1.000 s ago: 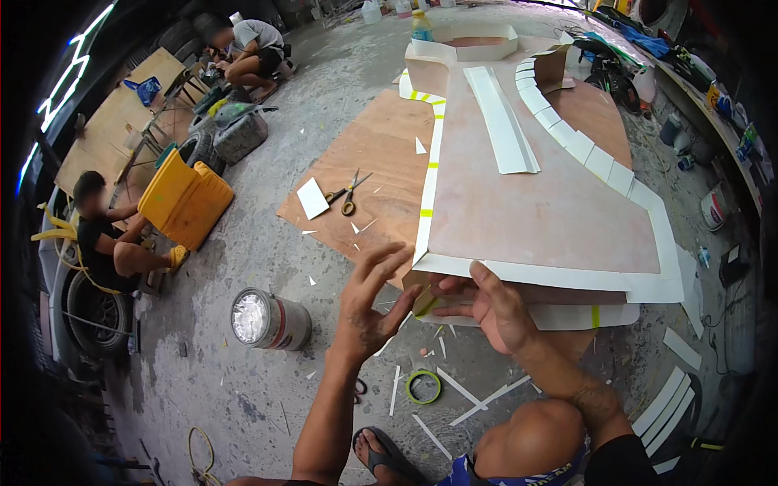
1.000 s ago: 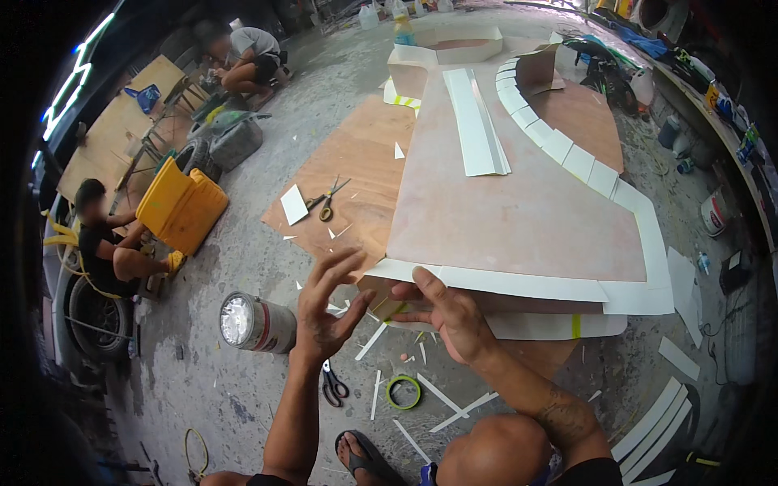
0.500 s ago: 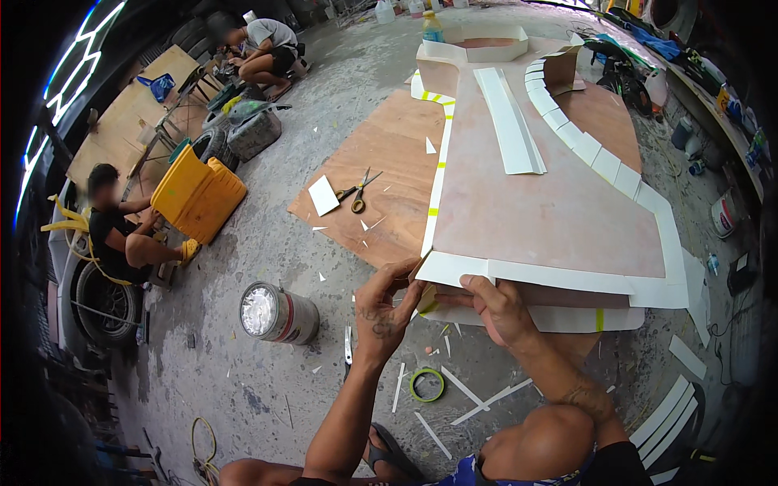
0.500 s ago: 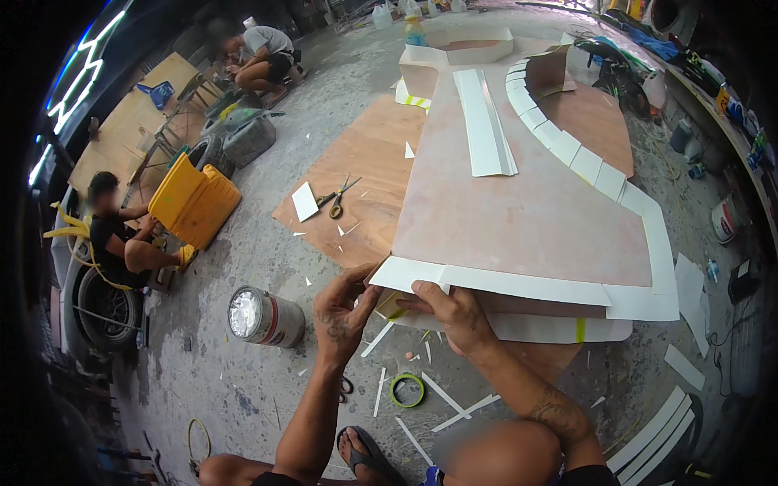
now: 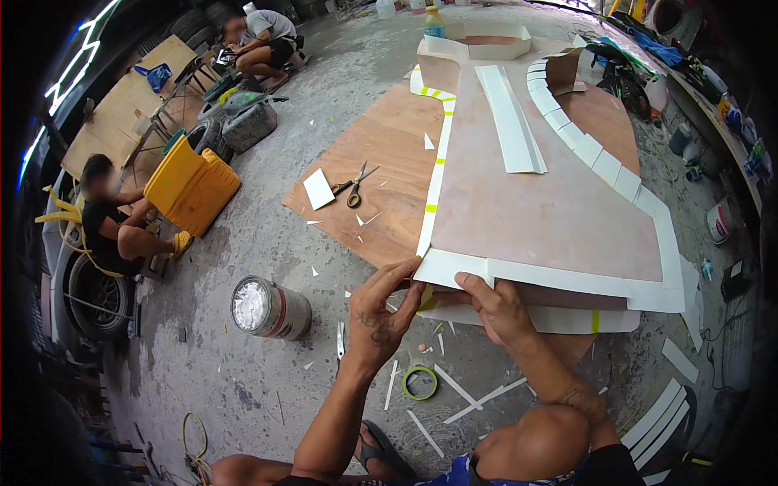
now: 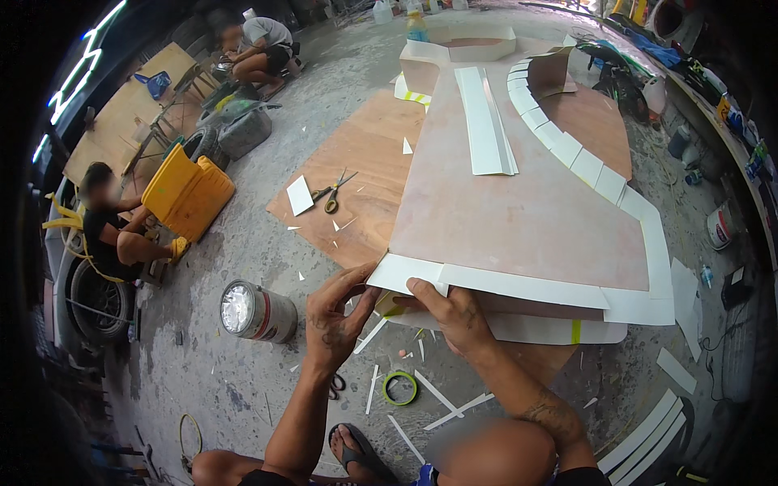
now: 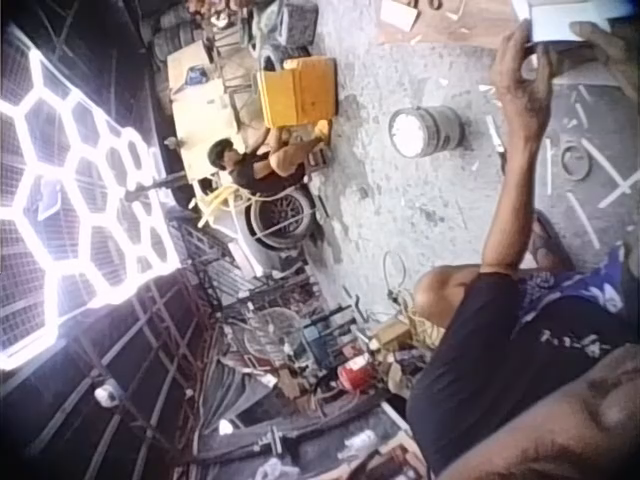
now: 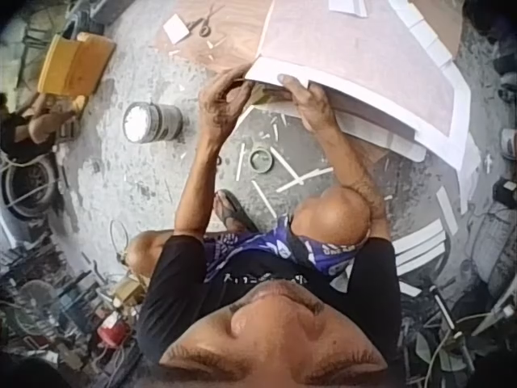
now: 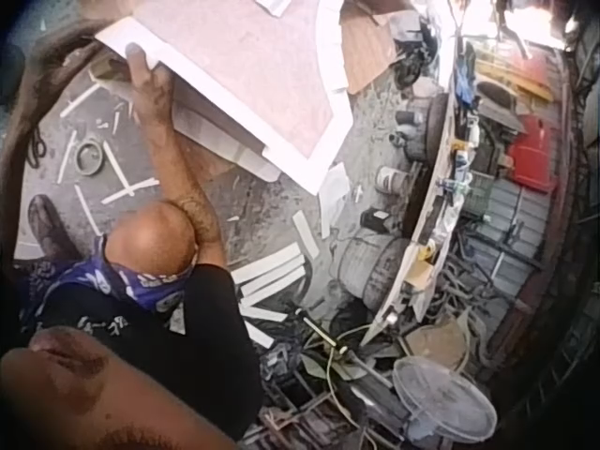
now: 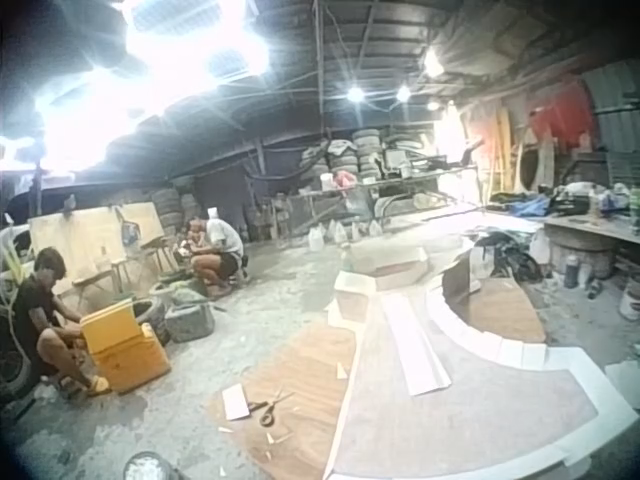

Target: Constructing a foam mold or template by cutting and taping foam strips onto a wooden frame.

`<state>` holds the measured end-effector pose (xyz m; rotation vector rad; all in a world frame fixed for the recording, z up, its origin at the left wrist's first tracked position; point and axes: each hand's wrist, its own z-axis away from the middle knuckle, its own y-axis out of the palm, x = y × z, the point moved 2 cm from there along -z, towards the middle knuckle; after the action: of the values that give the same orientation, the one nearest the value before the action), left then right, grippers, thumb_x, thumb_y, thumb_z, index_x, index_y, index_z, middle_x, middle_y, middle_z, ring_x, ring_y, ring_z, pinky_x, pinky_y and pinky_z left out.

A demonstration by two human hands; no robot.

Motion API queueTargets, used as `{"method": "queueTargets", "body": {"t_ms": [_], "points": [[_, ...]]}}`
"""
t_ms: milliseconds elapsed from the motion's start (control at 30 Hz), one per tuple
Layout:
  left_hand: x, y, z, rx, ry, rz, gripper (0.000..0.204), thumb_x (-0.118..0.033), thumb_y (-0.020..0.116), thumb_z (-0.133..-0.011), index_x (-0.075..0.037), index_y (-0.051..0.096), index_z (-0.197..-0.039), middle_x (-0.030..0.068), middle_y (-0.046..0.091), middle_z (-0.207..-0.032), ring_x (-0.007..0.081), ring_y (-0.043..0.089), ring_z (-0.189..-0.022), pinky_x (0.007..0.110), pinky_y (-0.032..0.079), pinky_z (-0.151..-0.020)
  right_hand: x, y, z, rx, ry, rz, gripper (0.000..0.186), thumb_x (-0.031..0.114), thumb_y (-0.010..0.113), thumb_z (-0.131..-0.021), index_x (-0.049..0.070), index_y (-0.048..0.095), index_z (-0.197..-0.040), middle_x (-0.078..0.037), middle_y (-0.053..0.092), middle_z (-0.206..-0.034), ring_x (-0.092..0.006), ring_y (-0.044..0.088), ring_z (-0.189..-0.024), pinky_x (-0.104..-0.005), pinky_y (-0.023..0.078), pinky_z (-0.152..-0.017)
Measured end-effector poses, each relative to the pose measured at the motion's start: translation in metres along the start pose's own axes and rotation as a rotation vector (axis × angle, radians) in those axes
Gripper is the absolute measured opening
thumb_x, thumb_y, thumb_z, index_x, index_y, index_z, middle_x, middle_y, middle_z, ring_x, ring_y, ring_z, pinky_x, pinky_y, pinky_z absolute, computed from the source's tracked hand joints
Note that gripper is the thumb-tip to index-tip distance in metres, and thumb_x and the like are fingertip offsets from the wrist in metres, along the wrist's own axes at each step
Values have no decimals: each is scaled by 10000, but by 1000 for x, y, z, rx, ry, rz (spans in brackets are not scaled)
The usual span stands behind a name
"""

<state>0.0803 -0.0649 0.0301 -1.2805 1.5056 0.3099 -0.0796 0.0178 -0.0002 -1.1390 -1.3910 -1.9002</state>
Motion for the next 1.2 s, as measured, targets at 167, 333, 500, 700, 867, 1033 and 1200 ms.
{"method": "queueTargets", "body": {"t_ms": [167,333,500,700,867,1033,1200], "points": [[-10,0,-3,11,43,-82,321,27,686,-878,32,670,-1198,164,716,-1079,208,720,-955,298,572,-833,-7,-3,-4,28,-33,-47,339,124,653,-931,-23,558,-1222,-120,646,-1112,-189,668,-977,-327,571,-858],[-12,-3,-5,25,33,-115,299,2,696,-869,18,658,-1165,174,709,-1037,262,727,-901,325,567,-787,-5,-1,-2,6,-70,6,332,139,647,-937,-27,559,-1210,-122,636,-1114,-184,655,-978,-326,565,-862],[-11,-4,-11,57,27,-123,288,21,691,-854,9,650,-1139,169,708,-998,263,724,-868,326,565,-773,-5,-2,-3,23,-58,8,333,157,646,-938,-32,565,-1200,-121,634,-1107,-187,643,-992,-328,555,-865],[-15,-7,-8,32,102,-254,272,26,693,-844,1,655,-1113,165,710,-963,282,721,-837,336,567,-746,-5,3,-1,2,-91,67,299,145,636,-939,-44,590,-1165,-118,637,-1089,-186,649,-973,-325,564,-846],[-16,4,-8,-36,183,-388,259,65,698,-811,3,696,-1063,142,727,-935,224,720,-785,313,560,-716,0,2,2,-17,-97,15,303,144,636,-946,-46,589,-1178,-119,642,-1093,-181,674,-926,-311,601,-770],[-19,4,-11,-60,221,-461,241,50,696,-827,3,690,-1064,157,723,-967,279,727,-818,344,573,-714,-1,4,-7,1,-104,20,293,192,670,-932,-39,634,-1110,-108,693,-987,-160,686,-863,-298,573,-733],[-20,7,-11,-46,195,-482,262,54,708,-821,9,693,-1079,159,726,-963,238,730,-799,328,572,-713,0,-1,-9,-8,-182,159,304,223,666,-925,-48,651,-1063,-132,702,-954,-186,703,-840,-316,568,-731]]}}
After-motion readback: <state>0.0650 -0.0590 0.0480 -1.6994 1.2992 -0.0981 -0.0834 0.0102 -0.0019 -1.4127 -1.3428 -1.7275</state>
